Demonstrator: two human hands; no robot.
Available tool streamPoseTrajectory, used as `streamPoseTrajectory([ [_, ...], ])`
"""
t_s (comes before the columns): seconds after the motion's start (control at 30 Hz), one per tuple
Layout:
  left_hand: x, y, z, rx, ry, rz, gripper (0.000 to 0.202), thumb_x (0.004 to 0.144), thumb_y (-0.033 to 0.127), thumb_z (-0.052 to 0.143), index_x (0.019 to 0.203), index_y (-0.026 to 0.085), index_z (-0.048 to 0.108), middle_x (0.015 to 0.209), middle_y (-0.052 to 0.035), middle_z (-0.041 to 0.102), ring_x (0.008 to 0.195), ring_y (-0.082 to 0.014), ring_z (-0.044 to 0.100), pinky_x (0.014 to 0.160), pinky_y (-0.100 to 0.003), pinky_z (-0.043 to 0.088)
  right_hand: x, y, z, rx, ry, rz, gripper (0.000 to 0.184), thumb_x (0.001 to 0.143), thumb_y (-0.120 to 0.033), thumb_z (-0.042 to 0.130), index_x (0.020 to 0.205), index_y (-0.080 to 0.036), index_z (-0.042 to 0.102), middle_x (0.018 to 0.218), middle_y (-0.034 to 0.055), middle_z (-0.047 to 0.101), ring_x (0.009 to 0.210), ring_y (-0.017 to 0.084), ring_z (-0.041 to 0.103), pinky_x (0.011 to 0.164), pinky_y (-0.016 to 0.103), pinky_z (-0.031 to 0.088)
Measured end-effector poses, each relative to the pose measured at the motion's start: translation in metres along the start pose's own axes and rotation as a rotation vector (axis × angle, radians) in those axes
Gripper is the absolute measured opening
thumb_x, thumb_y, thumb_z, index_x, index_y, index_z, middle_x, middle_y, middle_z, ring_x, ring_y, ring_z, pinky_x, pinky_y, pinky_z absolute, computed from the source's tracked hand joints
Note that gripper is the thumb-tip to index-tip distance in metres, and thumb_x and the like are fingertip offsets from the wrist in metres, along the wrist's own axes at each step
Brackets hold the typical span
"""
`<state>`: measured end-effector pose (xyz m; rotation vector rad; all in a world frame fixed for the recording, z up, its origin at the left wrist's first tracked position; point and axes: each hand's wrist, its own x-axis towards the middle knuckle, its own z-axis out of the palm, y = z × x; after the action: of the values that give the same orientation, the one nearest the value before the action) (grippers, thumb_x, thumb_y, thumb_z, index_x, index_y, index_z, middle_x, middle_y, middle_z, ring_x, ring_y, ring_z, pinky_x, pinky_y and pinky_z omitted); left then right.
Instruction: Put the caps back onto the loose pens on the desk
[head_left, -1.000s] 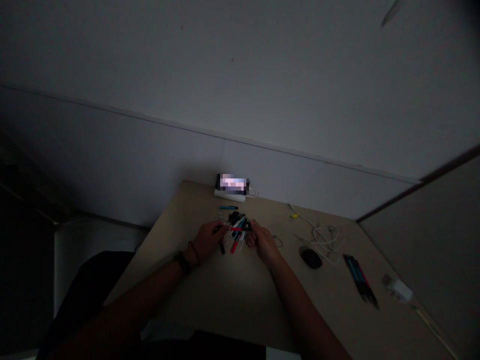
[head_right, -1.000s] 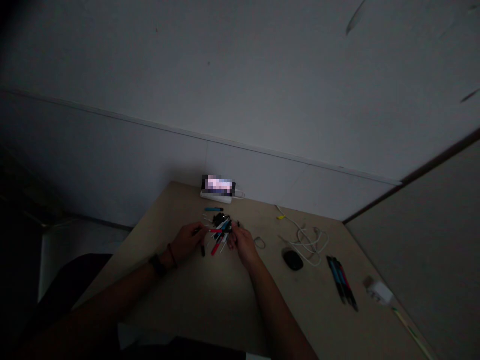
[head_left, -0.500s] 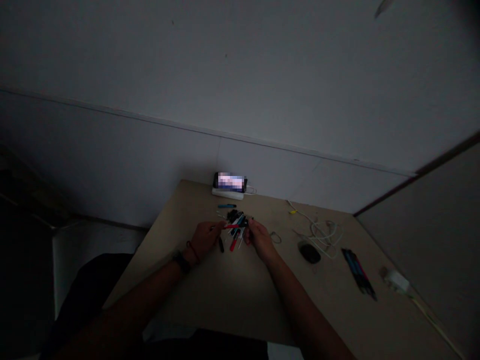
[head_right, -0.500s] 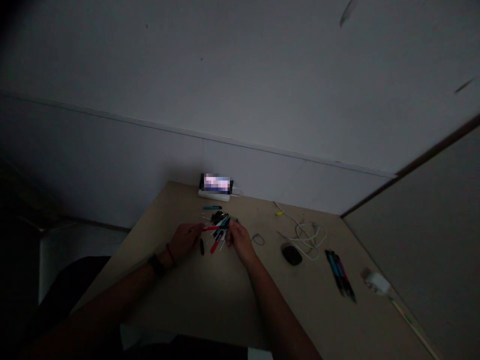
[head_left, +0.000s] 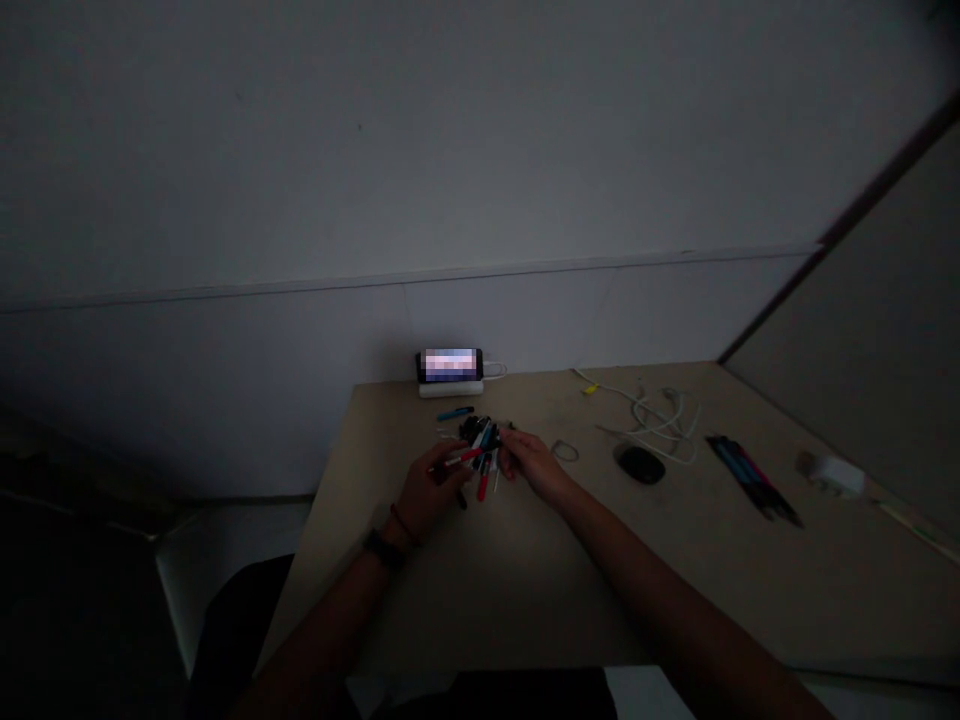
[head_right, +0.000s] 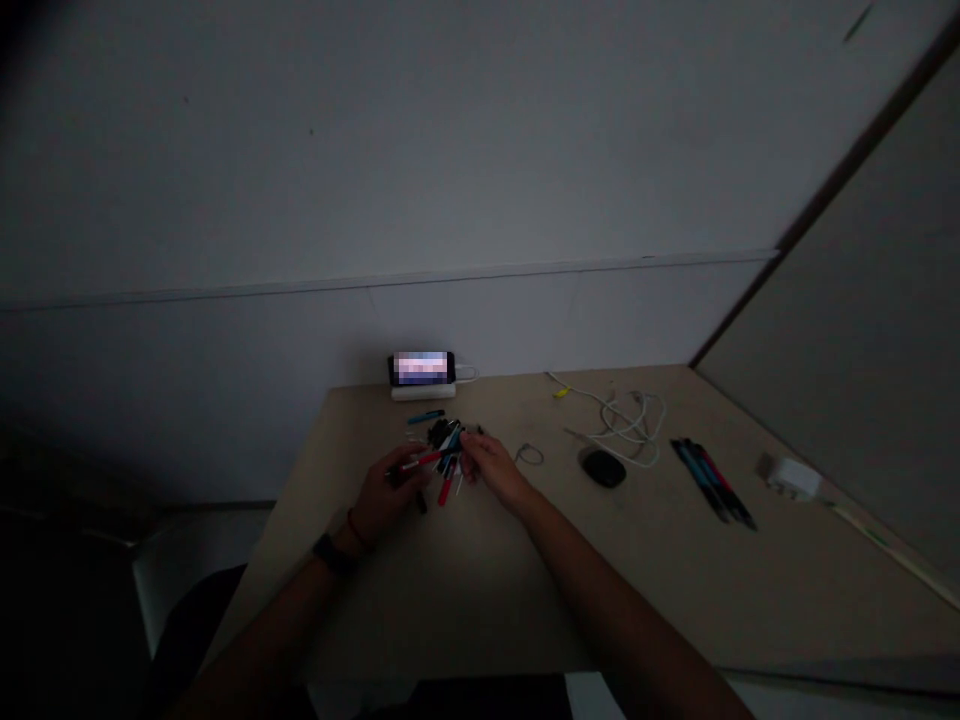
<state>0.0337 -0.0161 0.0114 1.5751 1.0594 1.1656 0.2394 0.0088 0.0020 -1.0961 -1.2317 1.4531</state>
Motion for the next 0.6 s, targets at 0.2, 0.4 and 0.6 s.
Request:
streamPoseTrajectory([
  [0.2,-0.0005,0.0017,0.0002,0.018,-0.020,0.055,0.032,0.083,0.033,0.073,0.111,0.019,0.074,0.111,-0.0100,0.075,0.102,-0.0236,0.069,0.090,-0.036,0.056,-0.0027,-0.0037,0.0022,-0.027,-0.088,0.015,0.059,0.077,-0.076,0.058,0.063,-0.019,0.057,0.048,-0.0018,0.054,0.041,0.011,0.047,0.041,0.025,0.034],
  [0.4,-0.0011,0.0018,0.0005,-0.005,-0.053,0.040,0.030,0.084,0.033,0.073,0.111,0.020,0.075,0.112,-0.0096,0.075,0.106,-0.0238,0.070,0.095,-0.037,0.056,-0.0030,-0.0066,0.0019,-0.040,-0.122,0.013,0.060,0.078,-0.076,0.057,0.063,-0.018,0.058,0.050,-0.0007,0.054,0.043,0.012,0.047,0.043,0.026,0.035],
  [0.6,-0.0018,0.0000,-0.0017,-0.008,-0.088,0.007,0.032,0.085,0.037,0.071,0.111,0.019,0.076,0.097,-0.0094,0.078,0.089,-0.0216,0.073,0.082,-0.033,0.059,-0.0019,-0.0058,0.0012,-0.056,-0.125,0.017,0.059,0.078,-0.076,0.057,0.064,-0.019,0.057,0.050,-0.0017,0.054,0.043,0.012,0.047,0.044,0.026,0.035],
])
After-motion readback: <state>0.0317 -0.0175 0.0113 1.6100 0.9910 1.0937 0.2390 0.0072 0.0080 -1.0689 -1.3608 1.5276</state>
